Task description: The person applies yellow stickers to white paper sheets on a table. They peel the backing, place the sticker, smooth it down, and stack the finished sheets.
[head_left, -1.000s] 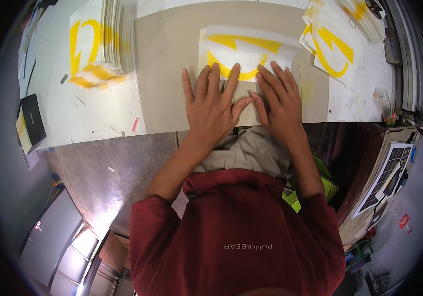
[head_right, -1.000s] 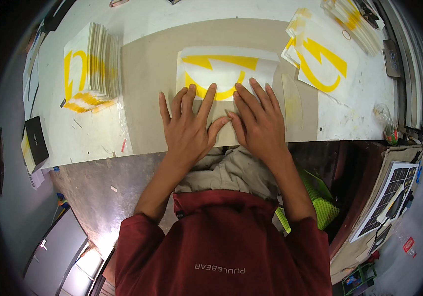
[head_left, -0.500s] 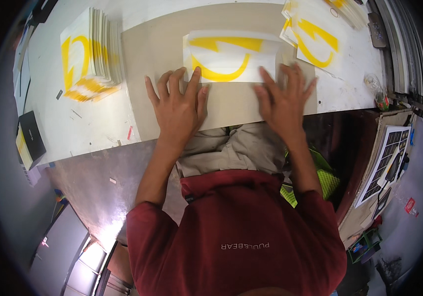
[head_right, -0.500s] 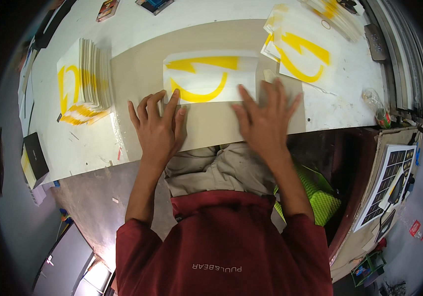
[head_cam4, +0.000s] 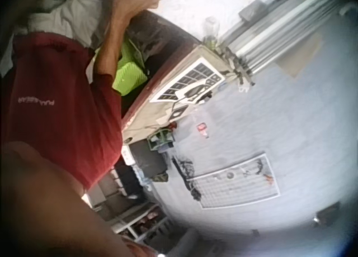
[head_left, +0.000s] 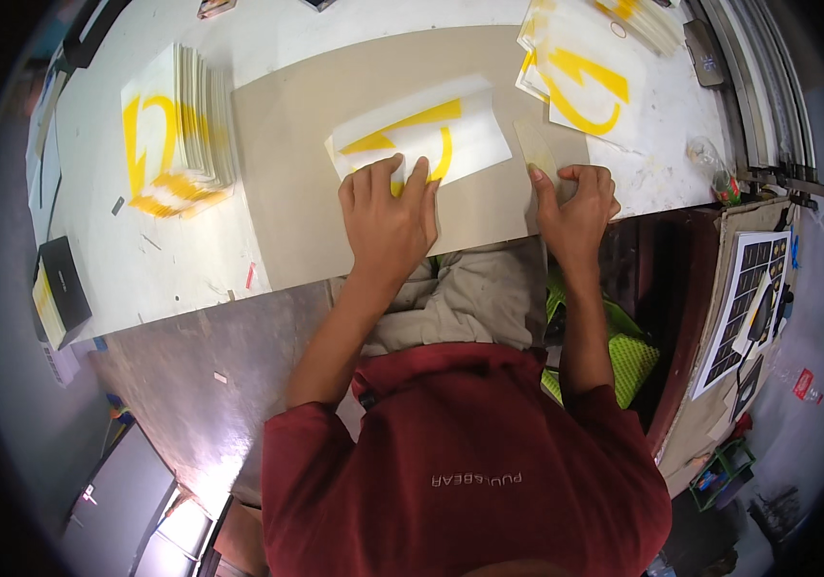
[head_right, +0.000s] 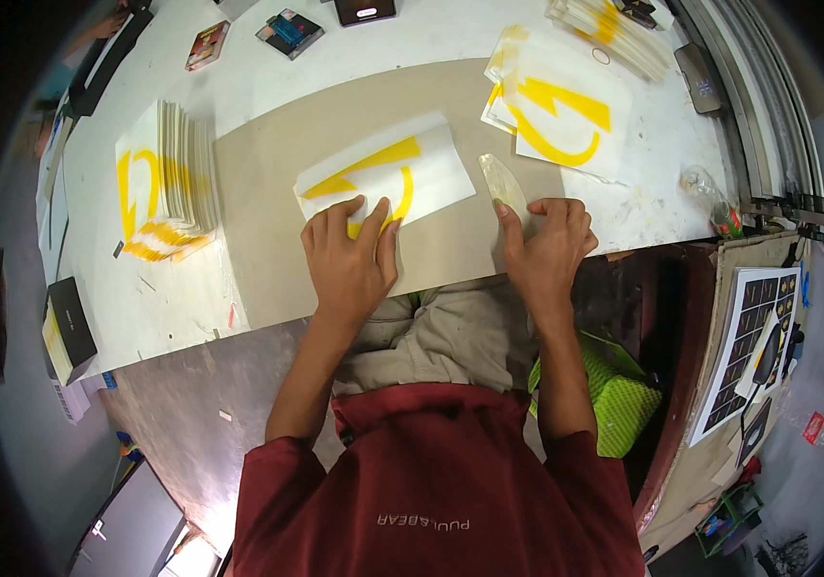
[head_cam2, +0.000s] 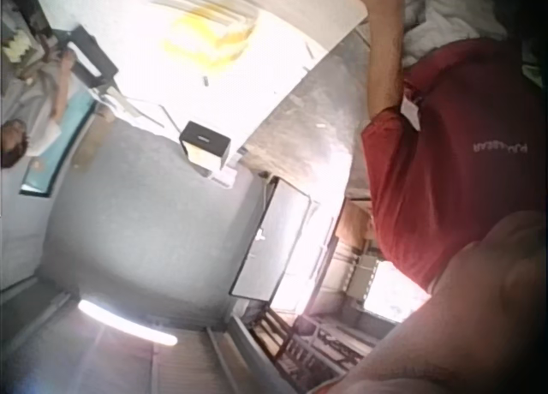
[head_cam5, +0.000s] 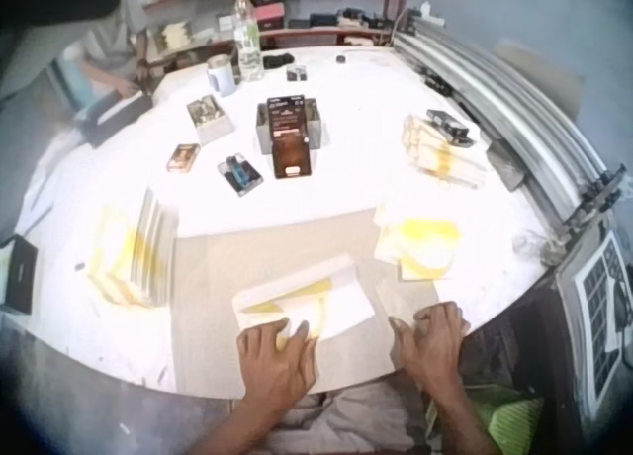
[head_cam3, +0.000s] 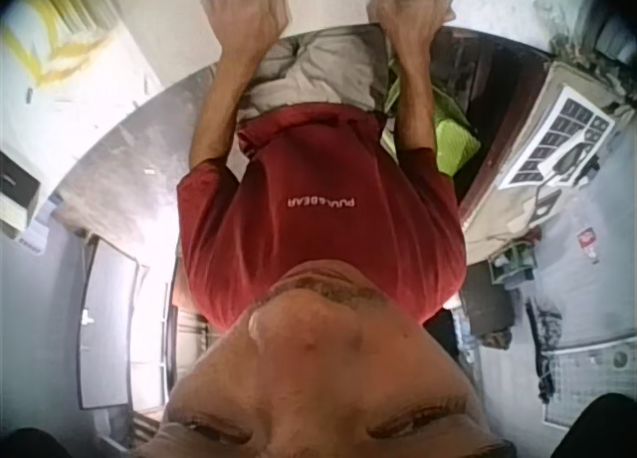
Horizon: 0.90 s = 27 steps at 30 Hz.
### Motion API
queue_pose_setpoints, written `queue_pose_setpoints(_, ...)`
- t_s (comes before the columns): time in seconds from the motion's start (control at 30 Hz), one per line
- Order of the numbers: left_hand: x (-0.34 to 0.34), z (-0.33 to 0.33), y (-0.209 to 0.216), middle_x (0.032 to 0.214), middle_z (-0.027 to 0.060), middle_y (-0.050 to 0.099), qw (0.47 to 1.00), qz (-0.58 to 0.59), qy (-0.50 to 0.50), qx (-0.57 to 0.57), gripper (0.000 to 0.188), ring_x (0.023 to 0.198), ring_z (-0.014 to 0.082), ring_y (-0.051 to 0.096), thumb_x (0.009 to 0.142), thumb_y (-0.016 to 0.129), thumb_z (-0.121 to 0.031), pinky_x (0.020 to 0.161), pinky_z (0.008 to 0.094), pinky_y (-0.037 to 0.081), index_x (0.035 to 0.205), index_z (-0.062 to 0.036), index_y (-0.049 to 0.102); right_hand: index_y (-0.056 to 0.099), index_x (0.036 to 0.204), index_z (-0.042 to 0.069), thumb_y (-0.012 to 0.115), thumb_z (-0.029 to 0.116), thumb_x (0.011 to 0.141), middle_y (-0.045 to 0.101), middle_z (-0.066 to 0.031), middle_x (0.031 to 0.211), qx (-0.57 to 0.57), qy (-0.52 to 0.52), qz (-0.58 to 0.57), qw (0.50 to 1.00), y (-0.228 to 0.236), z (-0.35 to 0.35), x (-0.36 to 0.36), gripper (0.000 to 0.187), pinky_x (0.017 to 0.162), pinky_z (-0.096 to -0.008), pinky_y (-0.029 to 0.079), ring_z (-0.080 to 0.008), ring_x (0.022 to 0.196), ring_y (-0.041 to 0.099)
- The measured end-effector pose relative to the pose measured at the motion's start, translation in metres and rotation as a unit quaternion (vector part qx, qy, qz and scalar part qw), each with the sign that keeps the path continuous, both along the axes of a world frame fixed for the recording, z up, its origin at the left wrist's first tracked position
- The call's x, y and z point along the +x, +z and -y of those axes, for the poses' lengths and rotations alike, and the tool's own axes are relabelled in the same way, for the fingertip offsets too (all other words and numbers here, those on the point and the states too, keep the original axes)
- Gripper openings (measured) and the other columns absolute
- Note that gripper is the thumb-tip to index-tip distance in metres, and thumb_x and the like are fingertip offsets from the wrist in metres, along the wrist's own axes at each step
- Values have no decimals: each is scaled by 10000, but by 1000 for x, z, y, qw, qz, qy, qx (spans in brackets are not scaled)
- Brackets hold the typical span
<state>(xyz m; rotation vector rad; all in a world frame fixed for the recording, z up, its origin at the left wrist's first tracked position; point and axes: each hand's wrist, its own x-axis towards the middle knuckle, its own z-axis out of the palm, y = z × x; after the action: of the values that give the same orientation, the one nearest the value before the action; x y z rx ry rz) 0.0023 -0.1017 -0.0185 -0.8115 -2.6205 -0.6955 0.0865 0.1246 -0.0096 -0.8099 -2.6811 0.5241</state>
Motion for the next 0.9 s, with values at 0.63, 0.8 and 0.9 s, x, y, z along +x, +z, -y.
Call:
queue_pose_setpoints(0.63,-1,0,4,1326,76,627,995,61,-84,-10,447,1192,304,545,804,712,-39,1049,466,374,1226,-179,752,717,1234,81,779,209,885,649,-133,1115,134,107,-93,981,16,0,-15,377,891,-444,447,-308,1074,594)
queue_pose_setpoints(0.8,0,4,5,1310,60,635,993,45,-105,-21,446,1189,296,550,807,699,-24,1067,473,374,1224,-175,746,706,1267,121,762,167,877,678,-101,1174,62,352,-175,917,50,34,-79,397,1035,-459,438,-286,1115,624)
queue_pose_setpoints(0.9,0,1,0,1295,50,639,994,48,-92,-21,400,1182,283,556,845,699,-50,1070,474,372,1226,-165,736,738,1187,117,749,141,870,725,-62,1066,69,466,-88,877,33,32,-116,318,1056,-447,439,-242,1049,662)
